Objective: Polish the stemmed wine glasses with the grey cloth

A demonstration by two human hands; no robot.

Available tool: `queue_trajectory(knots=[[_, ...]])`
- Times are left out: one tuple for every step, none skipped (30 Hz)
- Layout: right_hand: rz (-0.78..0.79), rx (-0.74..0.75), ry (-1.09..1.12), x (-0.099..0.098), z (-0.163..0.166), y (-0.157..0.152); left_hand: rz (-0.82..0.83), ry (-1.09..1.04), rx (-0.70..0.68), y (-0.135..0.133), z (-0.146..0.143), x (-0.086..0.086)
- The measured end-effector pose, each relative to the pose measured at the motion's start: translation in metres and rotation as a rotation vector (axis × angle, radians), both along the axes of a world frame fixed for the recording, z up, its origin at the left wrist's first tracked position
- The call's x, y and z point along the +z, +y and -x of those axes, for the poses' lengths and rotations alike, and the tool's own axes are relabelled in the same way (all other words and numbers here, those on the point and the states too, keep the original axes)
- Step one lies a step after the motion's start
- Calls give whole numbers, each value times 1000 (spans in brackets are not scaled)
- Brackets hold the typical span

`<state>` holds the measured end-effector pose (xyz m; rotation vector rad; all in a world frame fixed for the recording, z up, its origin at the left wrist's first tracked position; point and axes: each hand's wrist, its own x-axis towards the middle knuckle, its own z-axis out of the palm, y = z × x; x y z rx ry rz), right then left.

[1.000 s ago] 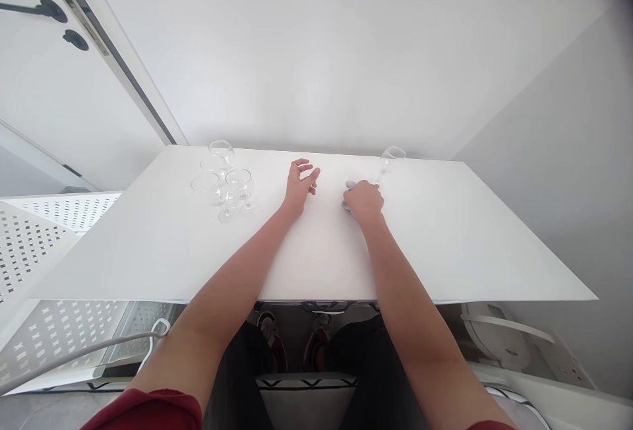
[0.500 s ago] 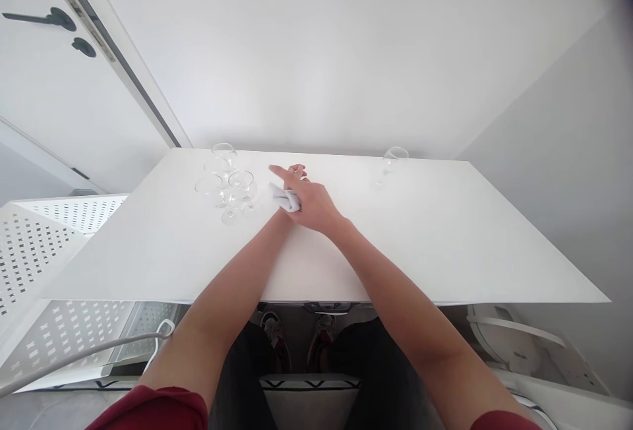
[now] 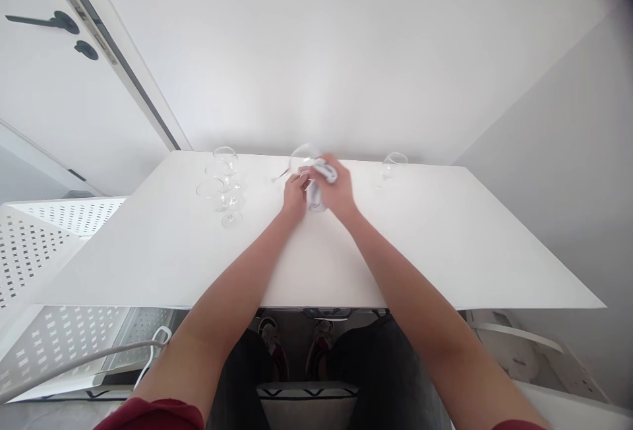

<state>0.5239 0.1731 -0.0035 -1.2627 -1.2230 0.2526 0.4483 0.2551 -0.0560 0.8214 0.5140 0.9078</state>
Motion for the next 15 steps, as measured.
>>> queue_trajectory(knots=[[-38, -40, 90, -3, -14, -3, -38, -34, -38, -1, -1, 2], [-43, -40, 156, -7, -26, -5, -83, -77, -89, -3, -2, 5], [-35, -23, 205, -12, -35, -7, -125, -124, -146, -5, -2, 7], [-23, 0, 238, -18, -41, -8, -154, -166, -199, -6, -2, 9], [-4, 34, 264, -24, -44, -8, -165, -197, -233, -7, -2, 10], [15, 69, 295, -30, -45, -7, -159, -214, -244, -8, -2, 10], [28, 99, 341, -36, -44, -6, -145, -224, -233, -8, -2, 10], [31, 122, 409, -40, -42, -4, -124, -231, -201, -7, -2, 10], [24, 133, 494, -44, -40, -1, -103, -237, -158, -6, -3, 9], [8, 129, 584, -46, -39, 1, -81, -242, -109, -4, -3, 8], [-15, 105, 666, -47, -39, 4, -59, -243, -58, -2, -3, 7], [-34, 67, 731, -47, -40, 5, -33, -239, -14, 0, -2, 6], [-36, 27, 771, -47, -42, 6, -6, -227, 20, 2, -2, 6], [-19, -6, 792, -47, -45, 6, 20, -210, 38, 4, -2, 5], [9, -33, 804, -47, -49, 6, 42, -194, 43, 5, -1, 5]])
